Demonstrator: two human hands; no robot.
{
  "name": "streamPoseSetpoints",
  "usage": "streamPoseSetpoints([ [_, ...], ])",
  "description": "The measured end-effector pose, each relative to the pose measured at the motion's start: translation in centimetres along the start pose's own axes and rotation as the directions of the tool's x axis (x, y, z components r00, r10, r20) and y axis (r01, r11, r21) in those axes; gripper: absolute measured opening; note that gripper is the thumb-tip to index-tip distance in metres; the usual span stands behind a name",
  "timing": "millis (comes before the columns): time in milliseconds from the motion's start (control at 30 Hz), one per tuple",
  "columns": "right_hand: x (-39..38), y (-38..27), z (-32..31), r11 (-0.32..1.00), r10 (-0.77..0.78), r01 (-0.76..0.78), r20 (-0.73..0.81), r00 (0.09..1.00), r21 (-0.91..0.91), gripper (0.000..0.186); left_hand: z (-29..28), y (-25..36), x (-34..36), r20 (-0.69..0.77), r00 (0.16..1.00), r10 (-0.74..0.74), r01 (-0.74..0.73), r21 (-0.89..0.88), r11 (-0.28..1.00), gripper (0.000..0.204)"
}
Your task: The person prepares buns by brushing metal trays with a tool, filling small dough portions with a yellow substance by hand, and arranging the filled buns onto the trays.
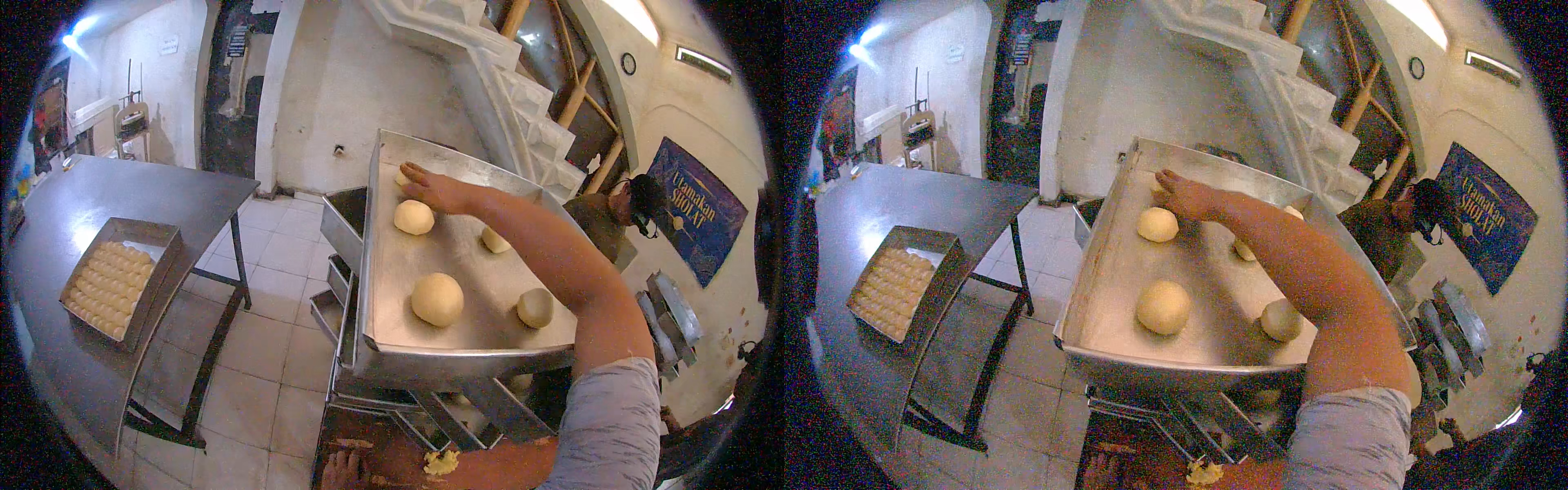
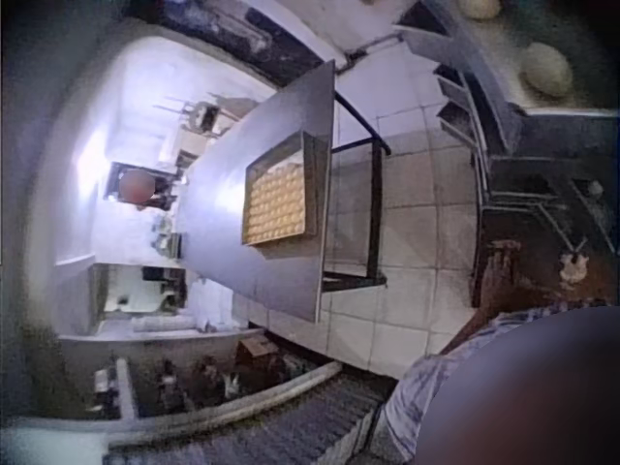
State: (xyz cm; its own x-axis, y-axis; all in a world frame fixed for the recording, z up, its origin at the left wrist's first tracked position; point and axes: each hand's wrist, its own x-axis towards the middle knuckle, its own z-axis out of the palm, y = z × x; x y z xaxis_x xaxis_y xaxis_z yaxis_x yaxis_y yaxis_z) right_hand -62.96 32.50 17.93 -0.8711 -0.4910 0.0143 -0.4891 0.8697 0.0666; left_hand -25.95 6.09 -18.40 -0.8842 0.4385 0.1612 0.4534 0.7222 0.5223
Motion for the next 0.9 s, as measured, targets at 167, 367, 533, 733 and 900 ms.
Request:
streamPoseSetpoints([
  [167, -4.3, -5.0, -9.3, 0.995, -0.042, 0.075, -0.429, 0.902, 0.059, 0.056, -2.8, 2.8, 0.8, 0.144, 0.970, -0.197, 0.221, -0.176, 0.959, 0.055],
  [367, -20.8, -9.1, -17.5, 0.991, -0.117, -0.028, -0.956, 0.269, -0.130, 0.046, -1.5, 3.1, 2.0, -0.154, 0.988, 0.028, -0.034, -0.038, 0.999, 0.037],
  [533, -37.3, -11.4, -8.1, 0.983, -0.094, -0.176, -0.952, -0.291, -0.044, 0.037, 2.4, 1.8, 1.4, -0.231, 0.963, 0.137, -0.113, 0.114, 0.987, 0.033],
  [733, -43.7, -13.2, 13.2, 0.663, 0.656, 0.164, -0.463, -0.596, 0.730, 0.027, 2.8, -2.0, -0.1, -0.099, 0.969, 0.225, -0.223, 0.030, 0.974, 0.031],
  [900, -42.7, -13.0, 34.2, 0.033, 0.962, 0.073, -0.012, -0.273, 0.997, 0.045, -2.4, -4.4, 1.2, 0.218, 0.976, 0.028, 0.094, -0.528, 0.844, 0.024],
])
